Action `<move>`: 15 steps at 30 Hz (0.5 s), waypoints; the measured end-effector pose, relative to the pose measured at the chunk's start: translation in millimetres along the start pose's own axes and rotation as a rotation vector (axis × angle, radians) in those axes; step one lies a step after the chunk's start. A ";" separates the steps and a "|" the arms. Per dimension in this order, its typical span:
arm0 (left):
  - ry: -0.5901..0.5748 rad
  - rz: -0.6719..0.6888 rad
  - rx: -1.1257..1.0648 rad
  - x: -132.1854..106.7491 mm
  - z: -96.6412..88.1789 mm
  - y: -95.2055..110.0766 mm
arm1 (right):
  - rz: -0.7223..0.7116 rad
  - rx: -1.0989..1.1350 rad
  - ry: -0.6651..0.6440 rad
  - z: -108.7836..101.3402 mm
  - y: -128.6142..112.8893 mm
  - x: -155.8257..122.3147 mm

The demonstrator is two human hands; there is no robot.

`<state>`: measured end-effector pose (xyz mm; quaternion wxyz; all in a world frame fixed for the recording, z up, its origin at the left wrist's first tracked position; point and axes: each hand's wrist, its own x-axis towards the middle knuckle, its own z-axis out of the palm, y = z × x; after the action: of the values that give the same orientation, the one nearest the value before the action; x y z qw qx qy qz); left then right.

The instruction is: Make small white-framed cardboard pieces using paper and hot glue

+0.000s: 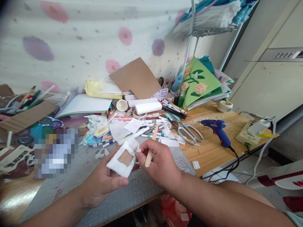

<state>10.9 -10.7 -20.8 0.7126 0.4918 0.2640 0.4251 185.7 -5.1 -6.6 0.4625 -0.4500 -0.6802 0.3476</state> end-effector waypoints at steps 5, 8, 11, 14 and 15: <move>-0.049 -0.016 -0.071 1.3 1.0 1.5 | 0.040 -0.015 -0.018 1.7 0.5 -2.7; -0.044 -0.015 -0.096 2.4 1.8 1.6 | 0.068 0.000 -0.027 2.6 1.3 -2.8; -0.025 -0.025 -0.092 2.8 1.8 2.0 | 0.094 0.018 -0.032 3.4 1.3 -1.6; -0.021 -0.023 -0.061 3.3 0.9 3.3 | 0.108 0.037 -0.045 4.2 1.1 -0.3; -0.025 -0.015 -0.045 3.5 0.4 3.6 | 0.115 0.048 -0.046 4.2 1.0 -0.1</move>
<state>11.7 -7.3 -17.1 0.7300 0.4790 0.2490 0.4192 182.0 -5.1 -8.9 0.4366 -0.4693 -0.6551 0.4001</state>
